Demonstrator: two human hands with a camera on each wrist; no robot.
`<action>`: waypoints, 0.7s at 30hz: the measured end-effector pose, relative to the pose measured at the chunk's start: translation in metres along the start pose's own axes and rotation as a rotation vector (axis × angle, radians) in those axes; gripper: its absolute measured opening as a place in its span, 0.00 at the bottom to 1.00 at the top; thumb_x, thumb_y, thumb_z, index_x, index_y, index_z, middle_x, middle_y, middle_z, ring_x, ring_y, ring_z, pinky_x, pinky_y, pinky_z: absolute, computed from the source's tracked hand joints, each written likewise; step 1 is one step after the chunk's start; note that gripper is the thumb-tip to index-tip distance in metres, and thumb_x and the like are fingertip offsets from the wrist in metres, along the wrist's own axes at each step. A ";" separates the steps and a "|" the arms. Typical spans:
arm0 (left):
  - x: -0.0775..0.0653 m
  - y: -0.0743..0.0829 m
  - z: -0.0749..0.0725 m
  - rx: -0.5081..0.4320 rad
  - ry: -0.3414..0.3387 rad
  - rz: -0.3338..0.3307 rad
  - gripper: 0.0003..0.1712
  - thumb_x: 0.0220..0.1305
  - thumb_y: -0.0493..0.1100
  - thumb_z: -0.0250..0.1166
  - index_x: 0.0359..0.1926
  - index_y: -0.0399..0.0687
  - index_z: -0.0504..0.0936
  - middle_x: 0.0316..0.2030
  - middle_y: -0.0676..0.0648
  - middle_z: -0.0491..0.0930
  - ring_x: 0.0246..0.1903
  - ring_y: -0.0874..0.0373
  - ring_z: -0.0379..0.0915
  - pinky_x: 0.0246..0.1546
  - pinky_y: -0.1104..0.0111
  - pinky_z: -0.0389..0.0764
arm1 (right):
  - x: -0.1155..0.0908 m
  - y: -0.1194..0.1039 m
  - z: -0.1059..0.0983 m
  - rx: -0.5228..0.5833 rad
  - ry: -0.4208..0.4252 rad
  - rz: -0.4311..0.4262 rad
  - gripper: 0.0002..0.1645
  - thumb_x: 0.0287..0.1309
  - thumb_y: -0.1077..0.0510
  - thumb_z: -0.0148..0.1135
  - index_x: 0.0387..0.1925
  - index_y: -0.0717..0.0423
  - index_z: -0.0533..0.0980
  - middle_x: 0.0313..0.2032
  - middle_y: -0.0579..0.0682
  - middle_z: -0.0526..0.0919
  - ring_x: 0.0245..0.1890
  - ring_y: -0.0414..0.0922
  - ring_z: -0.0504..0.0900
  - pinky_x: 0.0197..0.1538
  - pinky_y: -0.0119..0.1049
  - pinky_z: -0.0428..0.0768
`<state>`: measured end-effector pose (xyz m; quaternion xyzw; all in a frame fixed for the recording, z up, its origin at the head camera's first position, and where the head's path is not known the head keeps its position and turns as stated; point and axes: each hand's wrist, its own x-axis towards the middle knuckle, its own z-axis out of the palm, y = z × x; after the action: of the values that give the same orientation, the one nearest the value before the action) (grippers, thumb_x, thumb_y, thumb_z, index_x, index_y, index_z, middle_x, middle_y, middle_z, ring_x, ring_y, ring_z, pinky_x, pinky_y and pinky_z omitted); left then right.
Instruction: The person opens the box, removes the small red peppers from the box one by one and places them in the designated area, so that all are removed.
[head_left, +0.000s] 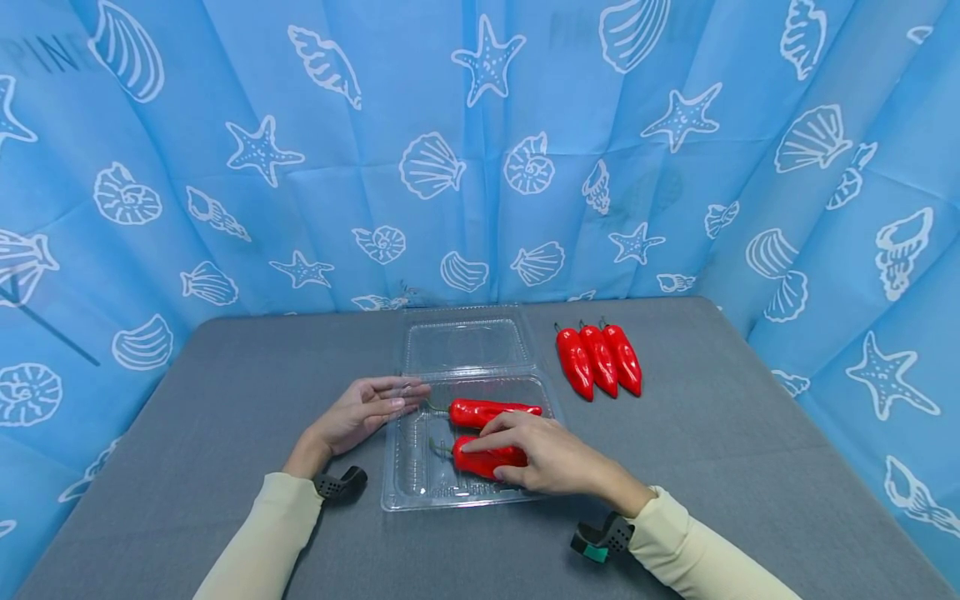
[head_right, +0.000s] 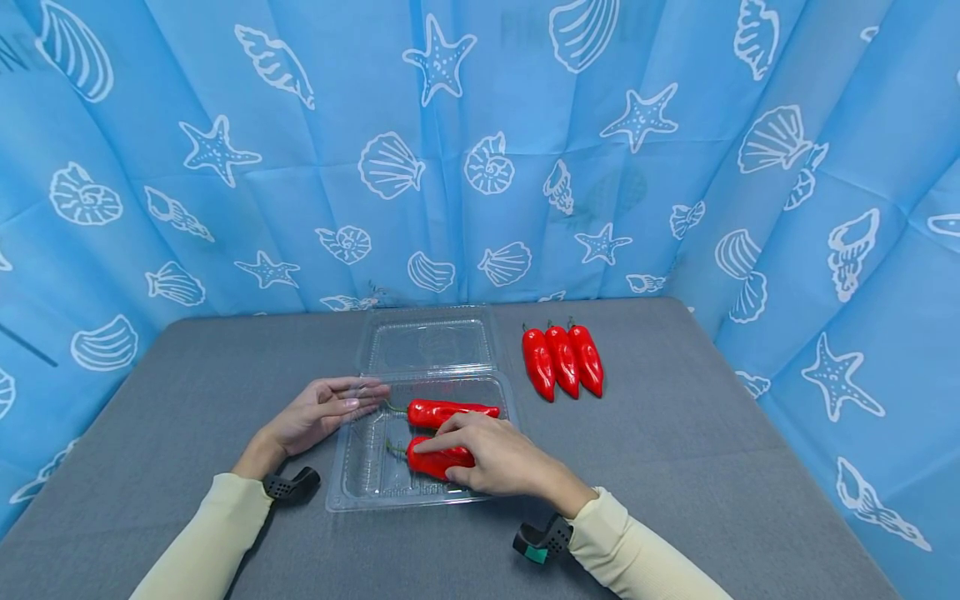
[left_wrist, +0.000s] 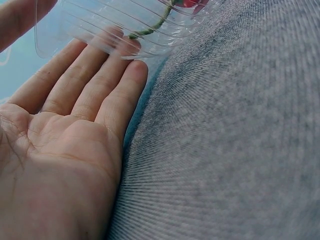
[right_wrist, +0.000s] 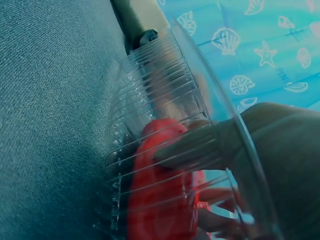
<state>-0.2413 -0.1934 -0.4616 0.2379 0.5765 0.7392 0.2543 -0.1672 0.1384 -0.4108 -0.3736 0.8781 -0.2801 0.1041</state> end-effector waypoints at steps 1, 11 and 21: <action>0.000 0.000 0.000 0.001 0.000 0.000 0.30 0.72 0.29 0.56 0.72 0.27 0.62 0.68 0.32 0.70 0.68 0.49 0.69 0.68 0.61 0.69 | 0.000 0.000 0.000 -0.003 -0.006 0.002 0.30 0.59 0.58 0.72 0.63 0.35 0.80 0.58 0.42 0.78 0.57 0.42 0.74 0.55 0.47 0.80; 0.000 0.000 0.001 -0.006 0.001 -0.005 0.30 0.72 0.30 0.56 0.72 0.27 0.62 0.68 0.33 0.70 0.68 0.49 0.68 0.68 0.61 0.69 | 0.000 0.000 0.000 -0.031 -0.038 0.010 0.25 0.60 0.56 0.71 0.59 0.34 0.82 0.59 0.44 0.80 0.57 0.44 0.75 0.58 0.51 0.79; 0.000 -0.001 -0.001 -0.004 -0.005 0.003 0.30 0.73 0.29 0.55 0.72 0.26 0.62 0.68 0.33 0.69 0.69 0.48 0.67 0.68 0.59 0.68 | 0.001 0.000 0.001 -0.033 -0.013 0.014 0.23 0.60 0.55 0.71 0.58 0.36 0.83 0.57 0.43 0.81 0.55 0.43 0.76 0.55 0.48 0.80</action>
<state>-0.2417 -0.1937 -0.4631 0.2401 0.5741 0.7401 0.2548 -0.1672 0.1375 -0.4112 -0.3711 0.8844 -0.2624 0.1058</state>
